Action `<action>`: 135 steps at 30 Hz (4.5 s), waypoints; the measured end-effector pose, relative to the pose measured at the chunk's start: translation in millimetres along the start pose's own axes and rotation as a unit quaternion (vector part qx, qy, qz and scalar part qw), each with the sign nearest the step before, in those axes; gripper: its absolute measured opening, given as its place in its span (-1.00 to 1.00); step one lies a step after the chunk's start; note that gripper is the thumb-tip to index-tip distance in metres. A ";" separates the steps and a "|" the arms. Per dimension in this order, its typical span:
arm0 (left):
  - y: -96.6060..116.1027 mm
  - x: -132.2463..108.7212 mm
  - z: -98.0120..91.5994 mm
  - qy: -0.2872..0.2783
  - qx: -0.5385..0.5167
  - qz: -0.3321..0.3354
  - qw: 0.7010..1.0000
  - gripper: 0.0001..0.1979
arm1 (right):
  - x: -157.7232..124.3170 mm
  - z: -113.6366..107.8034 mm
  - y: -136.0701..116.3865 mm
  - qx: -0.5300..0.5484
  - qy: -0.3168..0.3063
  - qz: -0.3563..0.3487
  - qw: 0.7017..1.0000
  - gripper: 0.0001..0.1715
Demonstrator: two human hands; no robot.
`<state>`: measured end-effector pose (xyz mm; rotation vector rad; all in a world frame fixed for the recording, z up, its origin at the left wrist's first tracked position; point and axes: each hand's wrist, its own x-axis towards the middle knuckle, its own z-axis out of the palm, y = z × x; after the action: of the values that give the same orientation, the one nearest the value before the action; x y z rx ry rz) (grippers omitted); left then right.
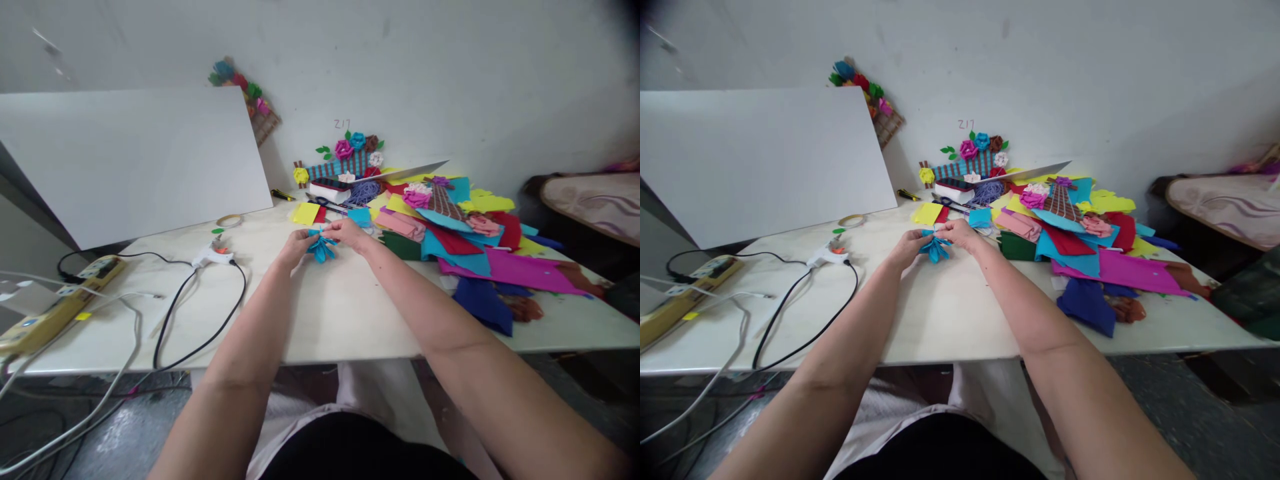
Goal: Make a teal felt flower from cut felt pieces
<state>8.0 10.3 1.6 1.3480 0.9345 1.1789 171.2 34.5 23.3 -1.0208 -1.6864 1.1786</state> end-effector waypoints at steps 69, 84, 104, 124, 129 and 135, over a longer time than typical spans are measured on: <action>2.4 -1.4 2.8 0.039 0.049 -0.018 0.998 -0.81 | -0.9 -3.9 1.0 -0.151 -0.012 -0.075 0.986 -0.80; 0.6 0.4 5.8 0.062 0.139 0.030 0.988 -0.73 | 3.4 2.8 -0.5 -0.281 0.065 -0.014 0.957 -0.84; 2.6 -3.1 1.4 0.035 0.090 -0.003 0.995 -0.71 | 14.8 -2.8 17.4 -0.248 0.019 -0.200 0.948 -0.76; 5.4 -6.0 3.2 0.016 0.102 0.000 0.995 -0.68 | 10.9 -7.3 13.3 -0.236 0.035 -0.111 0.965 -0.90; 6.9 -6.1 4.2 0.017 0.092 -0.007 0.996 -0.67 | 6.9 -1.9 5.9 -0.278 0.053 -0.092 0.955 -0.89; 8.1 -6.8 4.9 0.032 0.077 -0.005 0.996 -0.68 | 8.9 0.9 7.7 -0.315 0.062 -0.098 0.942 -0.87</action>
<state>10.7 1.7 8.9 1.4335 1.0959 1.1664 168.6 44.3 17.3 -1.2315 -2.0579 0.4284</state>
